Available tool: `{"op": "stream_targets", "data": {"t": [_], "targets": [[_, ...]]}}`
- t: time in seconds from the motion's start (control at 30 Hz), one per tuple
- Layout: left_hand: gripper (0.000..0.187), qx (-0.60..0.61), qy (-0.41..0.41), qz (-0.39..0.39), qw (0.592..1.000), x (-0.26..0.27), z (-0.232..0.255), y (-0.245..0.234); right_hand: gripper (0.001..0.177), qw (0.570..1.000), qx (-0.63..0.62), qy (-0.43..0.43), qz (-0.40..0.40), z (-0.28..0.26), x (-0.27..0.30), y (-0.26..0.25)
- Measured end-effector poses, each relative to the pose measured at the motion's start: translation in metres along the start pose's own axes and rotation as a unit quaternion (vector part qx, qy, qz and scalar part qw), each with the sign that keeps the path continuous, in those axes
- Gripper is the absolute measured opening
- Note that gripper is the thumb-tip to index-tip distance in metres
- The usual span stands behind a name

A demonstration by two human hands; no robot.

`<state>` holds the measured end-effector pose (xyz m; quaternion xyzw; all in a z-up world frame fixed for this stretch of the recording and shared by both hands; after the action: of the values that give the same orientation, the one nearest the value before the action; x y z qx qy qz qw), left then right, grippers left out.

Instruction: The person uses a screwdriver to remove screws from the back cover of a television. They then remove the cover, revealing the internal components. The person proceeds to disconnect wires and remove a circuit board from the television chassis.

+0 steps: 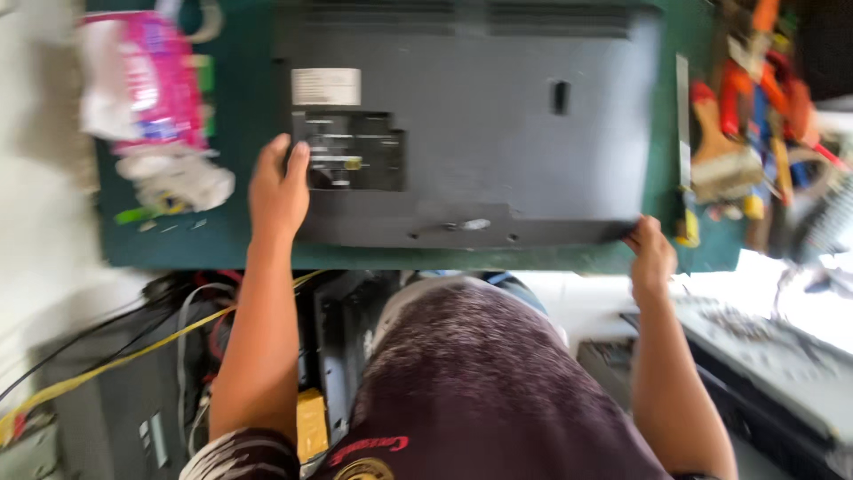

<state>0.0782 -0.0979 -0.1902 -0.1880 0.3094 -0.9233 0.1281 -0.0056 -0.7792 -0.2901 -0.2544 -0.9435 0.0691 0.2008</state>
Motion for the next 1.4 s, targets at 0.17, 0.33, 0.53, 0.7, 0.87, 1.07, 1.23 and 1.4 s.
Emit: {"op": "stream_targets", "data": {"t": [0.17, 0.33, 0.53, 0.7, 0.87, 1.07, 1.23, 1.4], "targets": [[0.027, -0.009, 0.353, 0.065, 0.933, 0.087, 0.114, 0.053, 0.048, 0.996, -0.061, -0.030, -0.061, 0.003, 0.025, -0.013], [0.030, -0.027, 0.429, -0.043, 0.902, 0.152, 0.157, 0.140, 0.068, 0.977, -0.185, 0.020, -0.102, 0.031, 0.043, -0.010], [0.120, -0.304, 0.331, -0.102, 0.887, 0.173, 0.162, 0.191, 0.064, 0.993, -0.100, -0.051, -0.026, 0.064, 0.082, -0.033], [0.132, -0.380, 0.320, -0.044, 0.867, 0.160, 0.150, 0.179, 0.051, 0.997, -0.017, -0.077, -0.013, 0.054, 0.073, -0.076], [0.132, -0.404, 0.294, -0.040, 0.865, 0.150, 0.148, 0.163, 0.050, 0.982, 0.099, -0.160, -0.006, 0.001, 0.035, -0.106], [0.138, -0.435, 0.248, -0.039, 0.865, 0.141, 0.124, 0.149, 0.051, 0.928, 0.237, -0.288, -0.002, -0.032, 0.001, -0.092], [0.130, -0.415, 0.378, 0.015, 0.828, 0.138, 0.116, 0.138, 0.062, 0.864, 0.392, -0.314, 0.030, -0.019, -0.022, -0.086], [0.119, -0.368, 0.423, 0.038, 0.827, 0.134, 0.116, 0.136, 0.053, 0.868, 0.392, -0.296, 0.079, -0.039, -0.027, -0.091]]}}
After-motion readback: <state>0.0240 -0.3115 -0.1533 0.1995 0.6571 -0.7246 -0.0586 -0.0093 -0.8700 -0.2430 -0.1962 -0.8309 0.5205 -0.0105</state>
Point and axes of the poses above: each hand's wrist, its own x-axis away from the middle knuckle, its own y-axis out of the palm, z = x × y, the point moved 5 cm from there along -x, towards the middle knuckle, and after that the axes turned 2 degrees about -z, right-handed, at the moved point
